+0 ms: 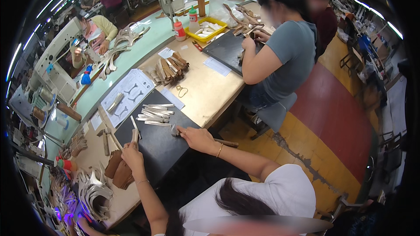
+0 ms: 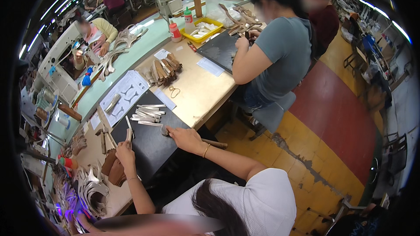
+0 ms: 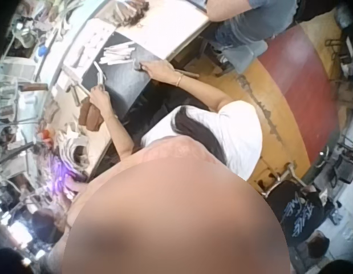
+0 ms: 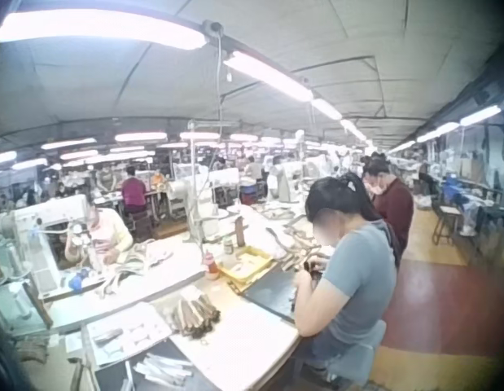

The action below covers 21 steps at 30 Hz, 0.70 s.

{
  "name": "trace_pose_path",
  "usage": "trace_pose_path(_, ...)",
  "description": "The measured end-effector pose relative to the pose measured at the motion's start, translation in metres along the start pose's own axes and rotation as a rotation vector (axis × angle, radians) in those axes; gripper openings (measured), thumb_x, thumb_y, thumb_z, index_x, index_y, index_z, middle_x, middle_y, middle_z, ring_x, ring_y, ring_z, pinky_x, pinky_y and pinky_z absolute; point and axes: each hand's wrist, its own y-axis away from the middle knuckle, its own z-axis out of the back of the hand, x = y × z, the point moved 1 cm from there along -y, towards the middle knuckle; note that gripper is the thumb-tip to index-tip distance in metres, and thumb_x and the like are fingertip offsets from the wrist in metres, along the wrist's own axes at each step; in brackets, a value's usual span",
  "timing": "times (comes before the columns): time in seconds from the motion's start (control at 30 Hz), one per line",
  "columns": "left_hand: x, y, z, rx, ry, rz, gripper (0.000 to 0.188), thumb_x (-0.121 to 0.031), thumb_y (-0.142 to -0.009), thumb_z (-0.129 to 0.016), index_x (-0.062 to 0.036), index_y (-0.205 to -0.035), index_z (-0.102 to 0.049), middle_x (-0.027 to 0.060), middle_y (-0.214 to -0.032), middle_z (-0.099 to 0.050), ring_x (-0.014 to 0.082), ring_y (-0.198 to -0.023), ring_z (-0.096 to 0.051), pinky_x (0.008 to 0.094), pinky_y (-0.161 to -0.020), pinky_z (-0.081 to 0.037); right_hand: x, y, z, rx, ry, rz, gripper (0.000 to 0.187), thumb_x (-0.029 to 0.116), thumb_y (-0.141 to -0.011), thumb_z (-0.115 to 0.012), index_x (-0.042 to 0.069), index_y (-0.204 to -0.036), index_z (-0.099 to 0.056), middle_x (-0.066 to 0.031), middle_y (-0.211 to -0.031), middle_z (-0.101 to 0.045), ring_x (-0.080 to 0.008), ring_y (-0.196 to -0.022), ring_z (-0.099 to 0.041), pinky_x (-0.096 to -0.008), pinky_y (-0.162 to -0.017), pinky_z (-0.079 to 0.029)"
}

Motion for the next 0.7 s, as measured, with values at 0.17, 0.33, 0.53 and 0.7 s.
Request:
trace_pose_path(0.17, 0.0, 0.0, 0.0, -0.074, -0.036, -0.032, 0.022, -0.003, -0.091, -0.06, -0.0028, -0.11, -0.072, 0.0166, -0.102, -0.068, 0.0353, -0.101, -0.063, 0.047, -0.085, -0.047, 0.002, 0.001, 0.002, -0.023, -0.013, 0.002, 0.037, 0.026, -0.103, -0.053, 0.02, -0.139, -0.057, -0.0113, -0.083, -0.065, -0.0347, -0.069, -0.067, -0.0465, -0.06, -0.056)
trace_pose_path(0.33, 0.002, -0.008, -0.004, -0.064, 0.045, 0.018, 0.023, -0.003, -0.091, -0.06, -0.0011, -0.112, -0.069, 0.0183, -0.101, -0.067, 0.0382, -0.098, -0.063, 0.0472, -0.085, -0.048, 0.002, 0.002, 0.002, -0.027, -0.007, -0.003, 0.036, 0.026, -0.103, -0.054, 0.019, -0.138, -0.058, -0.0104, -0.084, -0.065, -0.0337, -0.069, -0.067, -0.0456, -0.059, -0.056)
trace_pose_path(0.53, 0.014, -0.008, -0.013, -0.129, 0.074, -0.105, 0.022, 0.001, -0.091, -0.059, 0.0004, -0.112, -0.066, 0.0195, -0.103, -0.063, 0.0397, -0.095, -0.062, 0.0473, -0.083, -0.05, 0.004, 0.0, 0.005, -0.033, 0.0, 0.016, 0.037, 0.025, -0.102, -0.056, 0.018, -0.138, -0.058, -0.0097, -0.085, -0.065, -0.0327, -0.071, -0.068, -0.0449, -0.06, -0.056)
trace_pose_path(0.7, 0.018, -0.006, -0.012, -0.132, 0.095, -0.039, 0.03, 0.002, -0.087, -0.065, 0.0021, -0.116, -0.063, 0.0194, -0.109, -0.062, 0.0396, -0.098, -0.062, 0.0464, -0.085, -0.05, 0.005, 0.0, 0.008, -0.011, 0.001, 0.02, 0.036, 0.023, -0.102, -0.055, 0.016, -0.138, -0.058, -0.0092, -0.09, -0.066, -0.0346, -0.073, -0.068, -0.0442, -0.061, -0.056)
